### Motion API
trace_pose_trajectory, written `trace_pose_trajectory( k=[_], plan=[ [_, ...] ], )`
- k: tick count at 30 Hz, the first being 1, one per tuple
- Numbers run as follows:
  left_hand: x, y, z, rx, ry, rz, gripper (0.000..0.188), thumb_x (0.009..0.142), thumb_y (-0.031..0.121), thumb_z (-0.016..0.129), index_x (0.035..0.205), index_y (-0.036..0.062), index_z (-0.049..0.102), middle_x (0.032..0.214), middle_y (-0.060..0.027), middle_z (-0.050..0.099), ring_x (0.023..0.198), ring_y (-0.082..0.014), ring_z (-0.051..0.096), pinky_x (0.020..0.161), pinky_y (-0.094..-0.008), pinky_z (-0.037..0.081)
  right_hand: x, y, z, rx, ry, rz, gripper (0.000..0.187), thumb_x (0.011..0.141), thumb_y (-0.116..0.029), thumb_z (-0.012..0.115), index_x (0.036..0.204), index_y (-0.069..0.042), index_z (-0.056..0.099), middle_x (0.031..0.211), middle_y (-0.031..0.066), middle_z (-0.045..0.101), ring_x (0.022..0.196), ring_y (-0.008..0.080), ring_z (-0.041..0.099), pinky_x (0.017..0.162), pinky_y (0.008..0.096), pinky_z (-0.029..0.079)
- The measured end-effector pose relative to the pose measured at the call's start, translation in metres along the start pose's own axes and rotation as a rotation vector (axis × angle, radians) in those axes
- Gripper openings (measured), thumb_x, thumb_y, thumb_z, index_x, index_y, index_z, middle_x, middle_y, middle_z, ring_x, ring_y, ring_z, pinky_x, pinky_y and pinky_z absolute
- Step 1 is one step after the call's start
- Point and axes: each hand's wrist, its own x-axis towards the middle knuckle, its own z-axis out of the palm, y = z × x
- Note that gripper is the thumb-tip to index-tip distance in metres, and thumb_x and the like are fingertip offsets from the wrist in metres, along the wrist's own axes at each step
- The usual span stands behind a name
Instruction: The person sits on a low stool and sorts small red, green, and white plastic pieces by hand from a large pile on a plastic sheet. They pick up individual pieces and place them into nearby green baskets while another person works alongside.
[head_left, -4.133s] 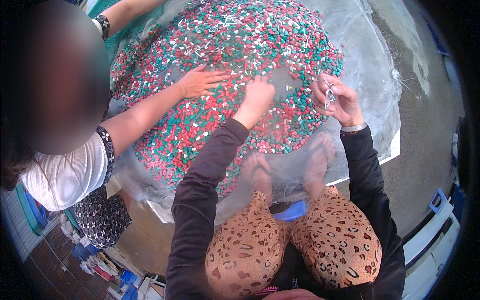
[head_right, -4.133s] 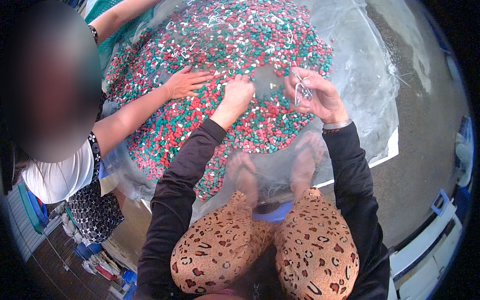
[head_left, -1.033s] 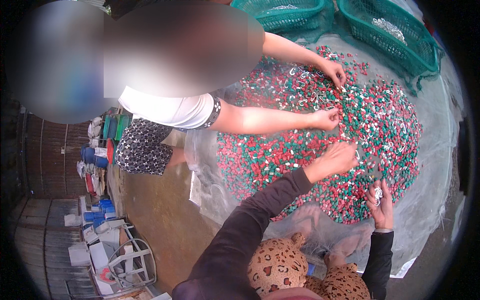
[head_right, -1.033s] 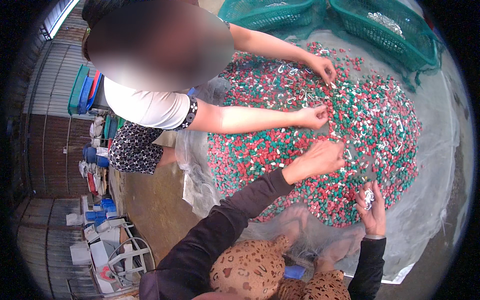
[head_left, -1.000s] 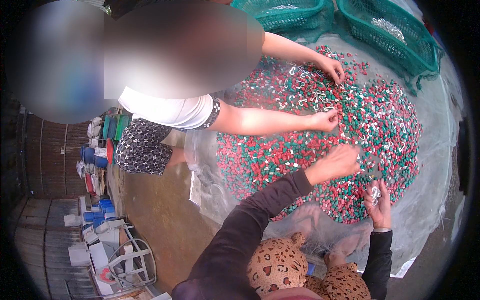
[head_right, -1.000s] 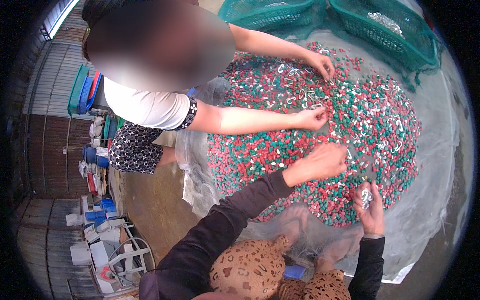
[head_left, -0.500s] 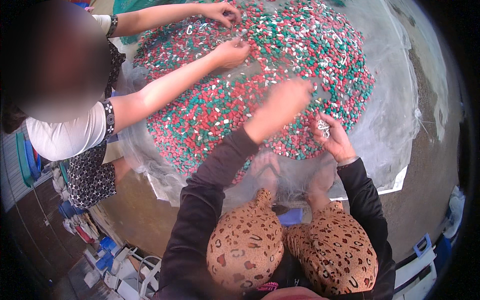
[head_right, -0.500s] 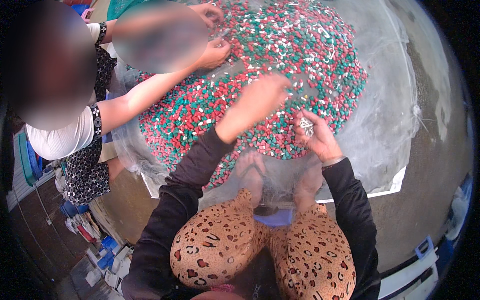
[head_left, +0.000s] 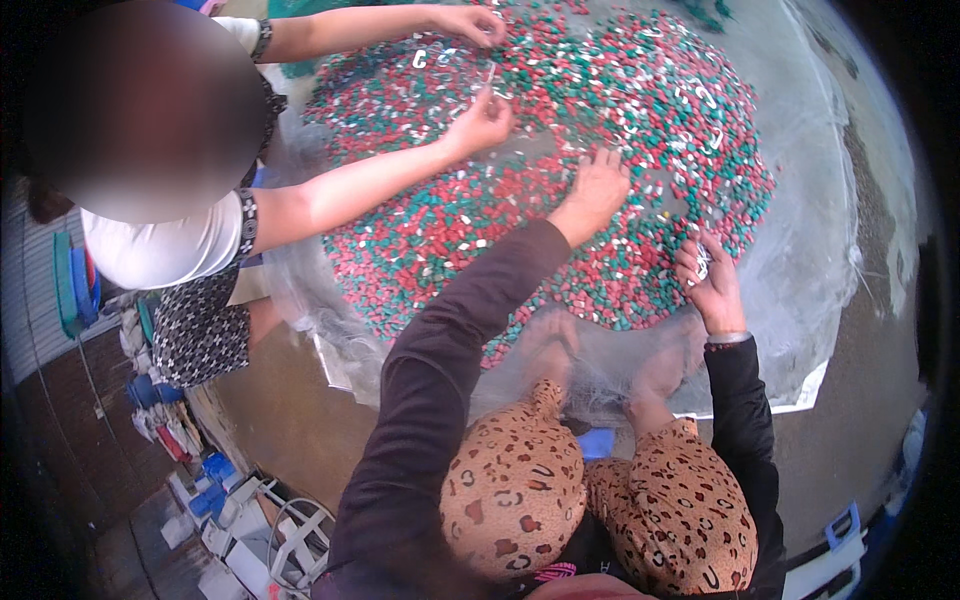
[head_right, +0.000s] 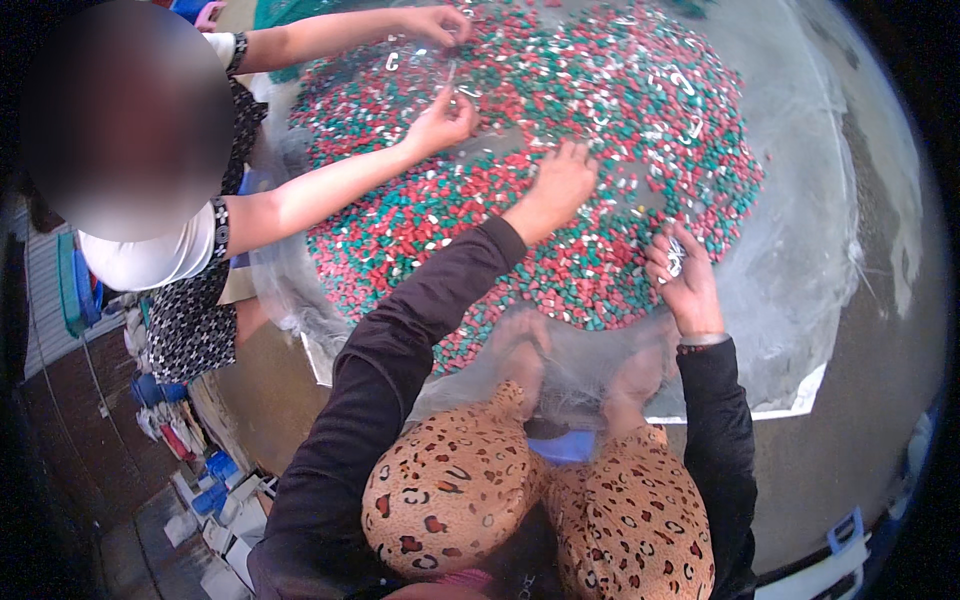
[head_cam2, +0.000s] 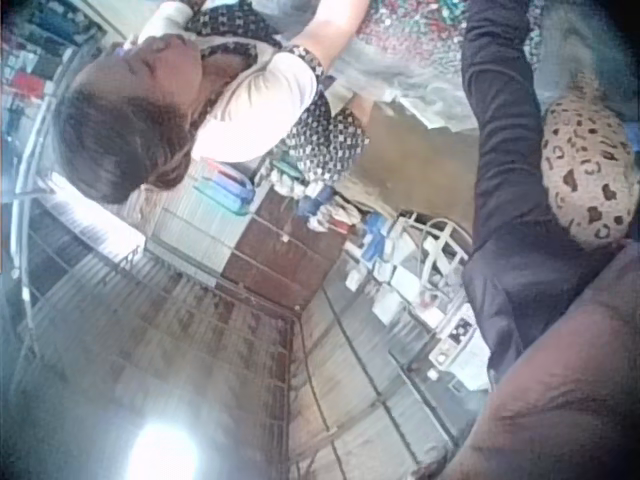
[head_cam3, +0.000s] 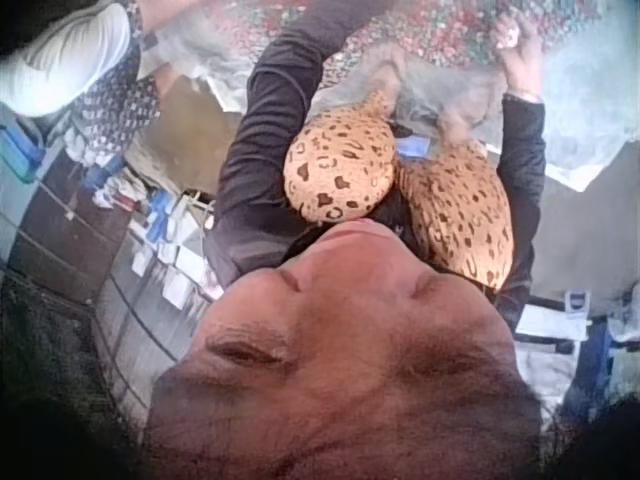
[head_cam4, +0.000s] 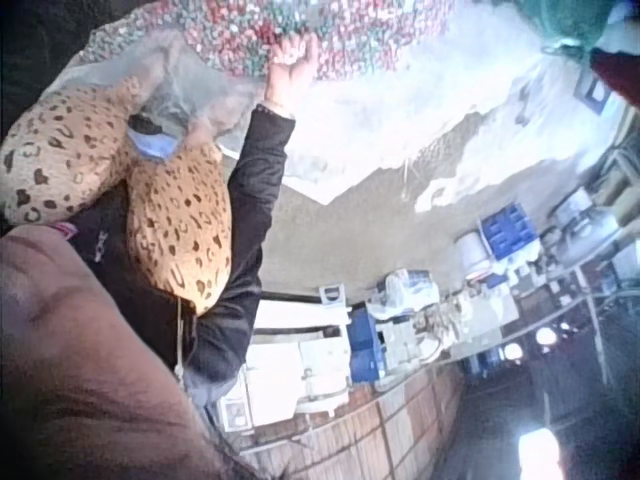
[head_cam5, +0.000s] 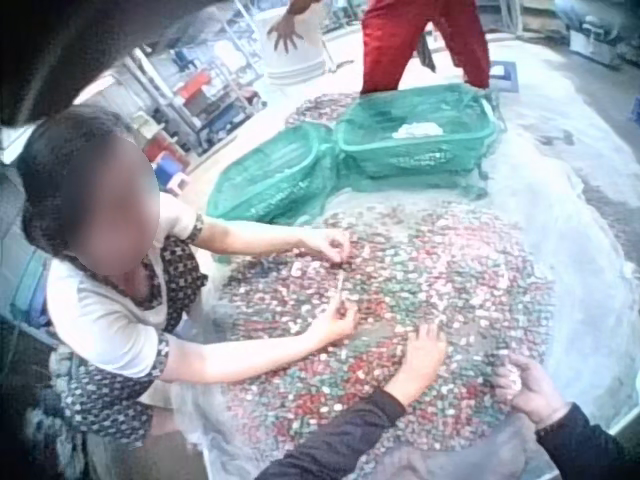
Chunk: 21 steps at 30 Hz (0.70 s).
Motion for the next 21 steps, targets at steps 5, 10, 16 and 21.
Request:
trace_pose_trajectory(
  k=[5, 10, 16, 21],
  plan=[
    [0.000, -0.008, -0.005, -0.181, -0.004, -0.136, 0.026, 0.077, 0.011, 0.063, 0.099, -0.0017, 0.058, 0.105, -0.0156, 0.055, 0.105, -0.0324, 0.053, 0.077, -0.0450, 0.052, 0.002, 0.006, -0.004, 0.056, 0.090, 0.024, 0.017, 0.100, -0.022, 0.046, 0.094, -0.009, 0.055, 0.073, 0.0016, 0.045, 0.062, 0.0126, 0.043, 0.048, 0.0243, 0.035],
    [-0.004, -0.016, -0.032, -0.662, 0.181, -0.354, 0.015, 0.089, 0.013, 0.055, 0.099, 0.0021, 0.051, 0.084, -0.0182, 0.062, 0.074, -0.0423, 0.061, 0.066, -0.0497, 0.048, 0.006, 0.006, -0.003, -0.055, 0.115, 0.035, 0.019, 0.100, -0.024, 0.046, 0.095, -0.010, 0.057, 0.073, 0.0024, 0.052, 0.064, 0.0142, 0.049, 0.054, 0.0270, 0.044],
    [-0.018, 0.031, -0.079, -0.891, 0.201, -0.042, 0.013, 0.088, 0.014, 0.058, 0.096, 0.0048, 0.056, 0.089, -0.0153, 0.060, 0.087, -0.0361, 0.060, 0.074, -0.0453, 0.049, 0.015, 0.012, -0.009, -0.127, 0.043, 0.037, 0.018, 0.098, -0.027, 0.047, 0.099, -0.012, 0.056, 0.080, 0.0034, 0.060, 0.072, 0.0193, 0.058, 0.067, 0.0411, 0.051],
    [-0.032, 0.061, -0.102, -0.763, 0.227, 0.149, 0.020, 0.082, 0.021, 0.062, 0.097, 0.0079, 0.061, 0.101, -0.0110, 0.056, 0.101, -0.0282, 0.057, 0.087, -0.0392, 0.047, 0.024, 0.019, -0.011, -0.115, 0.064, -0.046, 0.030, 0.100, -0.026, 0.043, 0.119, -0.006, 0.054, 0.116, 0.0105, 0.062, 0.102, 0.0228, 0.063, 0.085, 0.0427, 0.053]
  ],
)
